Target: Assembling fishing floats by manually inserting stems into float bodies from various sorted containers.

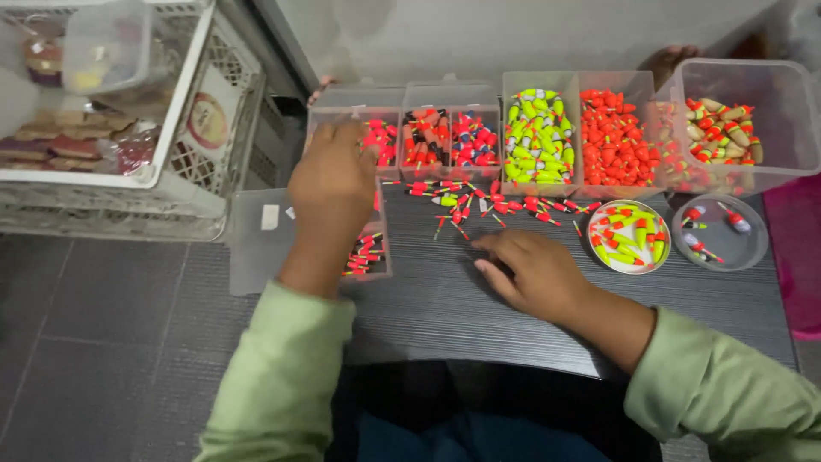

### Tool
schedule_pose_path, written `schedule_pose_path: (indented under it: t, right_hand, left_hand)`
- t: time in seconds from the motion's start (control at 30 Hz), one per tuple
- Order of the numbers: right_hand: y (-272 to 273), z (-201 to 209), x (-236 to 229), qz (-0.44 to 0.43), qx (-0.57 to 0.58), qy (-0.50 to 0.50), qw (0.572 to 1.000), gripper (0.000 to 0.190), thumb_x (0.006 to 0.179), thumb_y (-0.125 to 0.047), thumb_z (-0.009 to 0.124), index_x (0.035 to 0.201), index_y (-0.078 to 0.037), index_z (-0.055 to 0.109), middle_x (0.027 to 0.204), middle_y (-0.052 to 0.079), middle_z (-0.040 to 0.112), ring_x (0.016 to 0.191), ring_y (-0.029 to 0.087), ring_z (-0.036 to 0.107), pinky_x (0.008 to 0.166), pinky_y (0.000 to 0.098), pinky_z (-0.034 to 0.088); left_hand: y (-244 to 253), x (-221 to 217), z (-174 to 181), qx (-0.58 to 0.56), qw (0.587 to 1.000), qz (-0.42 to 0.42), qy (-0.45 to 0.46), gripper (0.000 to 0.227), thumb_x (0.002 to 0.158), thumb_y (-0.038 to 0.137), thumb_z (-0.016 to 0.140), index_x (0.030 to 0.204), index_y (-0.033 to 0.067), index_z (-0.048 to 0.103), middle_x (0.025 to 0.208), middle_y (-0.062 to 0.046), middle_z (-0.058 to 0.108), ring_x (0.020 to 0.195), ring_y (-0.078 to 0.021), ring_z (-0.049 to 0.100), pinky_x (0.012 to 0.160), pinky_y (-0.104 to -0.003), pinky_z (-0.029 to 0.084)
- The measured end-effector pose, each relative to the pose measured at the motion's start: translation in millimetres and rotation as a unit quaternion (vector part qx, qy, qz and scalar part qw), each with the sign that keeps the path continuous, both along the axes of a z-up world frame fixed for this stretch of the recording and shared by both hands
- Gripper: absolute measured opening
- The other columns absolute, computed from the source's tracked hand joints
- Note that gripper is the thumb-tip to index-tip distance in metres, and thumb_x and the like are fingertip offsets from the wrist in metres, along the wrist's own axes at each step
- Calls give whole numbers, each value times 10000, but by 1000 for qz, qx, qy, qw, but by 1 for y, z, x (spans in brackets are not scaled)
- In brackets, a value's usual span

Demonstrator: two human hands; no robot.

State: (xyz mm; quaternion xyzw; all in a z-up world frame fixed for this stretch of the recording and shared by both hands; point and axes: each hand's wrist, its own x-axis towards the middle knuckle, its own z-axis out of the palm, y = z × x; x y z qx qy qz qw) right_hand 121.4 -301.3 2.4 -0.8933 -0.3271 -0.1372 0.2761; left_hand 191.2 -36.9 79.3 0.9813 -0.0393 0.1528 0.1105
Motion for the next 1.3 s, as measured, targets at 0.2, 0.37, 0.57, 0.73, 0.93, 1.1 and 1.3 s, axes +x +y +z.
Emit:
schedule_pose_path:
  t: [0.2, 0.37, 0.57, 0.73, 0.93, 1.1, 1.3]
  right_hand:
    - [3, 6, -2, -31, -40, -30, 998, 202, 953, -288, 658, 1062, -122, 692, 784, 59, 659, 776, 286, 700, 671, 405, 562]
    - [10, 8, 12, -48, -86, 11, 995, 213, 956, -279, 631, 1123, -165, 697, 902, 59, 681, 835, 315, 711, 675, 428, 577]
    - [49, 11, 43, -105, -125, -58, 985, 358, 922, -292, 660, 1199, -67, 670, 1110, 155, 654, 790, 355, 681, 602, 434, 551]
    - [54, -2, 62, -127, -198, 58, 970, 349, 961, -395, 577, 1223, -190, 681, 1032, 108, 644, 814, 398, 731, 654, 496, 595]
    - [30, 4, 44, -93, -247, 22, 964, 280, 960, -372, 595, 1125, -173, 704, 1013, 70, 643, 881, 350, 734, 675, 443, 606]
    - [30, 21, 42, -84, -261, 51, 960, 301, 957, -337, 570, 1154, -148, 695, 1048, 113, 665, 931, 381, 720, 715, 468, 606]
    - [71, -8, 79, -56, -229, -53, 970, 287, 971, -310, 579, 1121, -107, 716, 1048, 136, 689, 832, 377, 729, 628, 464, 608]
  left_hand:
    - [-26, -43, -14, 61, 988, -1, -144, 302, 883, 247, 684, 1173, 172, 654, 1000, -31, 606, 686, -253, 705, 571, -385, 595]
    - [-53, -111, -32, -42, 964, -103, -241, 137, 1006, 291, 622, 1068, 195, 697, 940, 9, 672, 856, -198, 699, 733, -298, 545]
    - [-62, -136, -25, -212, 957, -163, -111, 158, 878, 85, 648, 1033, 66, 670, 966, -68, 683, 753, -262, 590, 711, -366, 483]
    - [-58, -128, -75, -228, 959, -159, -54, 172, 975, 229, 619, 1075, 133, 722, 907, -49, 674, 834, -262, 713, 686, -345, 584]
    - [-52, -128, -65, -333, 933, -133, 23, 210, 991, 205, 574, 1139, 94, 674, 967, -94, 654, 809, -285, 702, 642, -378, 580]
    - [-58, -128, -68, -279, 947, -151, -55, 174, 980, 184, 593, 1055, 73, 704, 955, -117, 662, 837, -333, 712, 669, -396, 588]
    - [-55, -139, -67, -132, 943, -119, -281, 168, 975, 239, 581, 1066, 169, 704, 980, -44, 640, 898, -254, 627, 759, -379, 539]
